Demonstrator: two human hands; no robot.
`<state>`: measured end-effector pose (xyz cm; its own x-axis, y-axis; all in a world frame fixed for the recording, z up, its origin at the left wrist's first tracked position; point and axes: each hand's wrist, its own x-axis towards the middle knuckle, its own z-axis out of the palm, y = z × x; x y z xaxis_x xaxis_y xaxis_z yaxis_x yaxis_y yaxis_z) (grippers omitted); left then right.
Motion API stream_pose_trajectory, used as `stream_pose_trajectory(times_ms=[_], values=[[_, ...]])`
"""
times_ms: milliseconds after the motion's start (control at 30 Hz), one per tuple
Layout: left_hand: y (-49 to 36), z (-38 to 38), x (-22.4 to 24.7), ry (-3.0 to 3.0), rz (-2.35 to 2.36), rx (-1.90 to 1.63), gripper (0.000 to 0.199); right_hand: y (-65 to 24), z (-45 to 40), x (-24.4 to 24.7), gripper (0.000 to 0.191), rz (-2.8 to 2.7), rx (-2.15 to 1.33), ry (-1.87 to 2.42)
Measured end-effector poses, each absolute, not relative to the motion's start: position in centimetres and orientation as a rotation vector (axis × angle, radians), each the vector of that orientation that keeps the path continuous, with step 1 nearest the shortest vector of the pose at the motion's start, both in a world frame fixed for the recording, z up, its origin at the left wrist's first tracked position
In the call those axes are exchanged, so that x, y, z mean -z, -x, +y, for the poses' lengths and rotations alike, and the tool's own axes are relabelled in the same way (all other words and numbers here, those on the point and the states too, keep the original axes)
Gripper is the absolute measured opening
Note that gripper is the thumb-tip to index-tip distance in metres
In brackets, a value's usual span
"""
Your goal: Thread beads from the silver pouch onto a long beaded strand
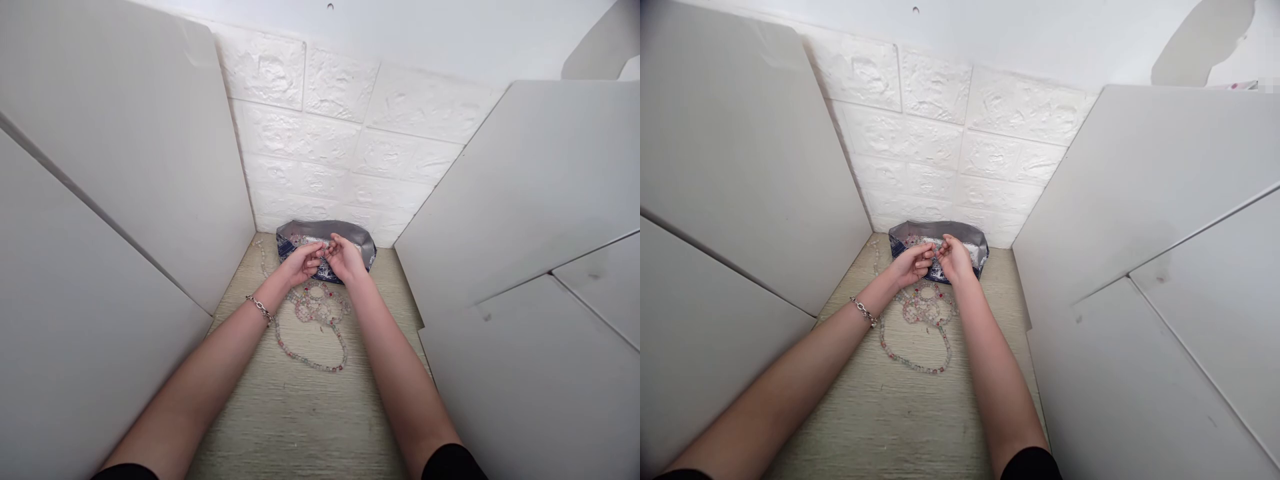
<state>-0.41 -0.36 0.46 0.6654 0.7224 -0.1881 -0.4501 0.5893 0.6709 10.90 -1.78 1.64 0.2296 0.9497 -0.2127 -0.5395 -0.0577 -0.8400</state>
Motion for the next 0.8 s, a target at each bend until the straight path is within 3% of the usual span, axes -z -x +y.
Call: stream_pose_trajectory(times_ms=[100,200,500,800], values=[[0.4,-0.3,-0.5,-0.634,0.475,-0.711,0.008,-11.1,-1.3,-0.7,0.026,-0.222,-1.423,0.897],[0.3,-0.3,-0.4,-0.64,0.48,-0.713,0.009,-11.0,-1.0,-0.1,0.032,-0.125,-1.389,0.883],[0.1,-0.3,-0.3,-0.652,0.507,-0.719,0.008,-10.0,-1.4,0.5,0.019,-0.088,-1.373,0.814],[-0.2,-0.4,-0.3,-0.657,0.583,-0.727,0.006,-10.1,-1.1,0.5,0.024,-0.083,-1.352,0.852]])
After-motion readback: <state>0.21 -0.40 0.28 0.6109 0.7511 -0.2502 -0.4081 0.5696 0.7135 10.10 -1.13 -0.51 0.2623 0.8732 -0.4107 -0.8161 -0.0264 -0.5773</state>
